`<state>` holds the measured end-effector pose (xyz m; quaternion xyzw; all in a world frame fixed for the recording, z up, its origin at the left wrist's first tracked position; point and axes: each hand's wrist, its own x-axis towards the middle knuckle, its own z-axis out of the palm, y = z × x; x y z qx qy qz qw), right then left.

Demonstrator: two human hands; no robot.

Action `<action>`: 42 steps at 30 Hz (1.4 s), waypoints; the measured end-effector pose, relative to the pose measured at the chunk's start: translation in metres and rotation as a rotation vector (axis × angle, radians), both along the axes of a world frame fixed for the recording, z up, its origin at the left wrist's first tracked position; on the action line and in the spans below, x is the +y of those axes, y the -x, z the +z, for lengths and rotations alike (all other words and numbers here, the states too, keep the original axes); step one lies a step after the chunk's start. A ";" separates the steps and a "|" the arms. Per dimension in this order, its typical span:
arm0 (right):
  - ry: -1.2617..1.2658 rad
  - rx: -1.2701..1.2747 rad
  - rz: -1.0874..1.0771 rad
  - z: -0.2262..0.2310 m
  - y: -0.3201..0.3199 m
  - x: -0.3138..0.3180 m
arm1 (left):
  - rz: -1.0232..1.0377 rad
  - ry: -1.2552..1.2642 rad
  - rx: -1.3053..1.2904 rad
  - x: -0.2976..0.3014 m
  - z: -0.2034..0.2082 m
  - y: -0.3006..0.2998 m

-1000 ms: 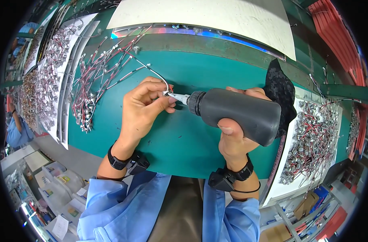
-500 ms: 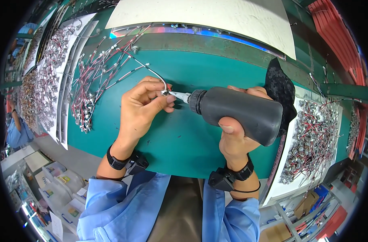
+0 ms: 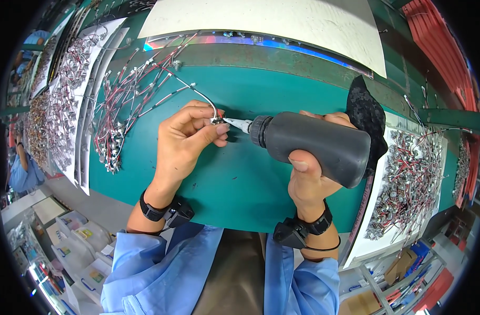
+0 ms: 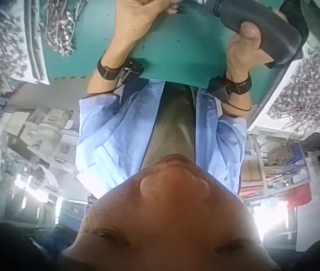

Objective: The person picks up a wire assembly from a pile, applies glue to the connector using a squeeze bottle, and places the finished piece onto a board. This process is repeated for several assemblies, occasionally moving the pile to reach individual pieces.

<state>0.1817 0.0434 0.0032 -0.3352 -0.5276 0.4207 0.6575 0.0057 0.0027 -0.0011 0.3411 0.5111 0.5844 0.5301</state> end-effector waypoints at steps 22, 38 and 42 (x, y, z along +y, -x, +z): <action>0.393 0.101 -0.183 -0.004 -0.028 0.034 | 0.140 -0.178 1.396 0.297 0.098 0.122; 0.426 0.161 -0.289 -0.003 -0.029 0.044 | 0.030 -0.246 1.452 0.327 0.064 0.133; 0.342 0.172 -0.256 -0.002 -0.023 0.048 | -0.051 -0.262 1.362 0.158 0.088 0.147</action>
